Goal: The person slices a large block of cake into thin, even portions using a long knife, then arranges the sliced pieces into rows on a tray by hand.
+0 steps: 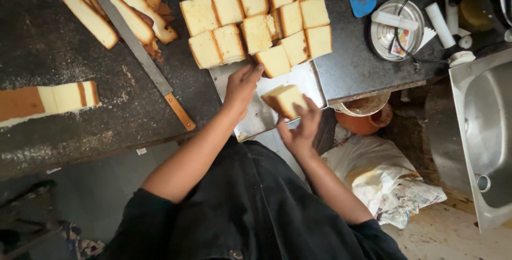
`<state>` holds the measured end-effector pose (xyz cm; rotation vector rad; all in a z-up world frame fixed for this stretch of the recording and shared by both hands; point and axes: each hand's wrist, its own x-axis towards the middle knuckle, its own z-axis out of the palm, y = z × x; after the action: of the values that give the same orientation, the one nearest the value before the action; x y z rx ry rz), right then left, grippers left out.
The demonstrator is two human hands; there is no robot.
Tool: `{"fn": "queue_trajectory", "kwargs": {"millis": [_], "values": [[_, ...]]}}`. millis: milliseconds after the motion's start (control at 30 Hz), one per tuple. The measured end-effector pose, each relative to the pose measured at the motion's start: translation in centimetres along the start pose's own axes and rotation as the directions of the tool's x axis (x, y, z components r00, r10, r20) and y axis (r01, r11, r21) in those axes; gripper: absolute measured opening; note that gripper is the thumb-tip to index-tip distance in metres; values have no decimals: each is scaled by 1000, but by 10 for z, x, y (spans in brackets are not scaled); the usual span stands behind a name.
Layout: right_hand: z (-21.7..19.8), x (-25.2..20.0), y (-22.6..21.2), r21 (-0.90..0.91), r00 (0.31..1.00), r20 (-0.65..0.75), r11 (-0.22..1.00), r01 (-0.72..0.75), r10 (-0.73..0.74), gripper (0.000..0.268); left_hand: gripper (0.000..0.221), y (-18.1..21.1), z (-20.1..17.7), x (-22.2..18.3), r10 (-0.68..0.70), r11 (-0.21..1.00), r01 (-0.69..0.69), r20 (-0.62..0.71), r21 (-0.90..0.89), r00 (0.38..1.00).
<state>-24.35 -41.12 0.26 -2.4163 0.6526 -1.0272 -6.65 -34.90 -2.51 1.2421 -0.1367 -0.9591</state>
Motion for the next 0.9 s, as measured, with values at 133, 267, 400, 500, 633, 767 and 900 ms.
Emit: {"fn": "queue_trajectory", "kwargs": {"millis": [133, 267, 400, 500, 633, 767, 900], "values": [[28, -30, 14, 83, 915, 403, 996, -23, -13, 53, 37, 8, -5, 7, 90, 974, -89, 8, 208, 996], [50, -42, 22, 4, 868, 489, 995, 101, -89, 49, 43, 16, -10, 9, 118, 880, -114, 21, 461, 993], [71, -30, 29, 15, 844, 530, 996, 93, -87, 49, 37, 26, -5, 8, 233, 864, -185, -46, 468, 971], [102, -17, 33, -132, 917, 364, 965, 227, -165, 50, 37, 31, -7, 2, 330, 708, -230, -24, 668, 944], [125, -4, 34, -180, 938, 319, 963, 200, -135, 43, 33, 27, -17, -8, 253, 677, -197, 27, 709, 967], [110, -7, 25, -280, 938, 314, 930, 239, -147, 51, 35, -11, -33, -14, 462, 698, -282, -113, 658, 879], [108, 2, 11, -336, 914, 403, 936, 104, 43, 58, 53, -55, -52, -10, 233, 904, -116, -245, 411, 941]]}}
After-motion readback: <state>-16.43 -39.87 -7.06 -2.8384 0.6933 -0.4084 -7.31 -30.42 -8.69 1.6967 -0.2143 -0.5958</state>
